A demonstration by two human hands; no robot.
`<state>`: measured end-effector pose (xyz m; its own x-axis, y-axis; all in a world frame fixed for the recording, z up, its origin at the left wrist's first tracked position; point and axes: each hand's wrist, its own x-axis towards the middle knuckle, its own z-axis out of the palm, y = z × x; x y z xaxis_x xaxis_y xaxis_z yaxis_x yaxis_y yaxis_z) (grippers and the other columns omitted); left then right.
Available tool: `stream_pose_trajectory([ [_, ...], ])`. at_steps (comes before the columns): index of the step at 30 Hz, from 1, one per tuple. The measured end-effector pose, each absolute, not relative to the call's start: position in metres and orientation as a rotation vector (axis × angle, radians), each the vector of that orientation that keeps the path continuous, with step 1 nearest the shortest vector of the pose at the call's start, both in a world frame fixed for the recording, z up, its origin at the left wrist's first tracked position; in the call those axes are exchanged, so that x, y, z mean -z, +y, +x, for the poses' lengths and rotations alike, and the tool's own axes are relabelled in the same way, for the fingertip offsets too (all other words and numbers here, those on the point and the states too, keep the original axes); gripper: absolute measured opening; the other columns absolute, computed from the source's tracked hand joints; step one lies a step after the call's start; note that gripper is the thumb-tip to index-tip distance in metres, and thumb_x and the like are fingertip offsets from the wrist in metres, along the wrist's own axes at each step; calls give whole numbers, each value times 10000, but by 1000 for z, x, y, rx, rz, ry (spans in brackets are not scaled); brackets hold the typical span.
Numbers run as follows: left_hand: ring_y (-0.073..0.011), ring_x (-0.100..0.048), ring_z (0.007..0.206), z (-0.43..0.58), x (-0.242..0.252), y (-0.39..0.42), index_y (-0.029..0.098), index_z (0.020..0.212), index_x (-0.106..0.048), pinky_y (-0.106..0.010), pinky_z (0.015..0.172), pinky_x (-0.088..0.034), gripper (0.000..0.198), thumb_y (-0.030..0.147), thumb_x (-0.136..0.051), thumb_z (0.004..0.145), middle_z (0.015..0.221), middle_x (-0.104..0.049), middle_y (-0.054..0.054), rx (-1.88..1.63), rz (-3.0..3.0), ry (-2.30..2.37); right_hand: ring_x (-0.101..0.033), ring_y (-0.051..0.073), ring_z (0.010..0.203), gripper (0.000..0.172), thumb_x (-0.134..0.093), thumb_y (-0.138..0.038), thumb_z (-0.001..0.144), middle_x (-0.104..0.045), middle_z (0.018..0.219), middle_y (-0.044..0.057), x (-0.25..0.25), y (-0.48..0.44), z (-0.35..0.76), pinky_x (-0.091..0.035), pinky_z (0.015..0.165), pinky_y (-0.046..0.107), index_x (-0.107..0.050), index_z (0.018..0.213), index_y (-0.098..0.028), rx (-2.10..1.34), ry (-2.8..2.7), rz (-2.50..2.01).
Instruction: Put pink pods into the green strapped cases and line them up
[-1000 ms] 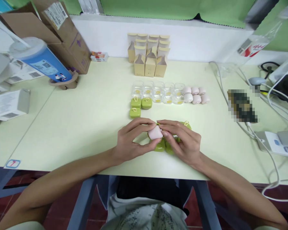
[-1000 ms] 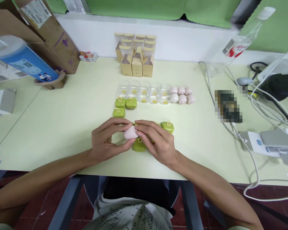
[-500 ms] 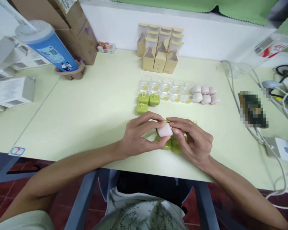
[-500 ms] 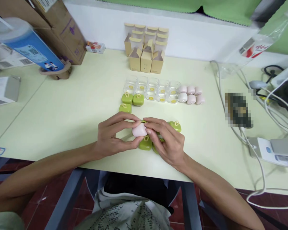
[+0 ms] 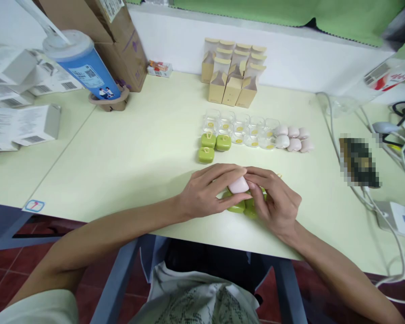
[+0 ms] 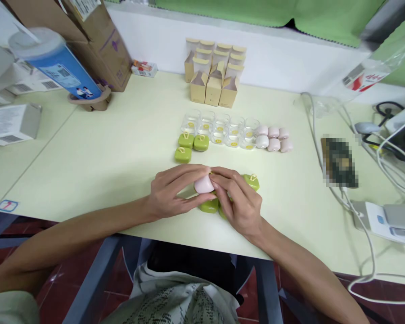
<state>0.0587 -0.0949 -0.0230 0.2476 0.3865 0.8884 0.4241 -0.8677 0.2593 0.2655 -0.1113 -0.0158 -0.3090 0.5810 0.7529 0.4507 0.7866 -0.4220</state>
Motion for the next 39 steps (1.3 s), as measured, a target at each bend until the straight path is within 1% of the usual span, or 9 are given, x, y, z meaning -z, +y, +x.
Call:
stream_pose_trajectory([
  [6, -147, -791, 914, 58, 18, -94, 214, 1204, -705, -242, 755, -697, 311, 284, -821, 924, 1071, -801, -51, 1688, -2494, -839, -831, 253, 1085, 347, -660, -93, 1031, -846, 1172, 86, 17, -113, 265, -709, 907, 399, -725, 1327, -263, -188, -1954, -813],
  [9, -133, -788, 887, 59, 17, -92, 239, 1190, -713, -230, 718, -690, 286, 300, -813, 930, 1069, -801, -31, 1679, -2495, -849, -835, 249, 1077, 309, -664, -109, 1037, -852, 1165, 82, 15, -114, 265, -714, 909, 388, -736, 1297, -260, -210, -1937, -839],
  [12, -133, -788, 903, 59, 17, -91, 233, 1193, -716, -228, 731, -691, 294, 291, -821, 924, 1076, -802, -36, 1676, -2520, -827, -838, 242, 1066, 291, -667, -117, 1041, -853, 1171, 74, 12, -117, 264, -717, 910, 381, -749, 1277, -268, -271, -1906, -878],
  [17, -146, -792, 989, 59, 20, -93, 179, 1229, -717, -236, 818, -706, 353, 277, -859, 921, 1132, -796, -76, 1710, -2537, -813, -831, 254, 1085, 252, -690, -130, 1031, -848, 1182, 82, 12, -118, 266, -710, 926, 408, -765, 1235, -259, -366, -1836, -890],
  [21, -155, -792, 1056, 58, 21, -94, 196, 1275, -711, -241, 852, -712, 383, 346, -852, 952, 1164, -788, -72, 1733, -2562, -832, -820, 262, 1111, 261, -726, -134, 1013, -843, 1174, 79, 14, -116, 268, -698, 929, 432, -761, 1235, -268, -438, -1787, -867],
  [26, -144, -793, 977, 56, 20, -94, 219, 1268, -723, -252, 841, -713, 427, 426, -875, 926, 1133, -791, -57, 1790, -2538, -850, -809, 274, 1135, 271, -719, -95, 1003, -839, 1162, 94, 12, -115, 270, -677, 936, 450, -766, 1217, -255, -520, -1770, -813],
  [30, -154, -797, 992, 55, 19, -95, 189, 1253, -739, -247, 849, -709, 433, 402, -893, 908, 1127, -798, -75, 1803, -2534, -843, -795, 275, 1149, 309, -737, -72, 980, -830, 1200, 97, 13, -113, 272, -656, 944, 453, -766, 1227, -256, -523, -1791, -782],
  [34, -159, -803, 997, 54, 16, -96, 196, 1252, -742, -257, 868, -716, 425, 389, -897, 906, 1125, -801, -74, 1787, -2540, -864, -782, 273, 1154, 344, -751, -63, 958, -815, 1224, 98, 14, -110, 273, -648, 935, 436, -759, 1245, -251, -552, -1802, -749],
  [39, -158, -801, 992, 54, 13, -96, 206, 1250, -741, -252, 822, -716, 384, 306, -895, 912, 1137, -799, -72, 1814, -2581, -868, -776, 272, 1143, 369, -734, -50, 962, -801, 1218, 103, 13, -109, 273, -647, 913, 424, -754, 1269, -254, -448, -1859, -746],
])
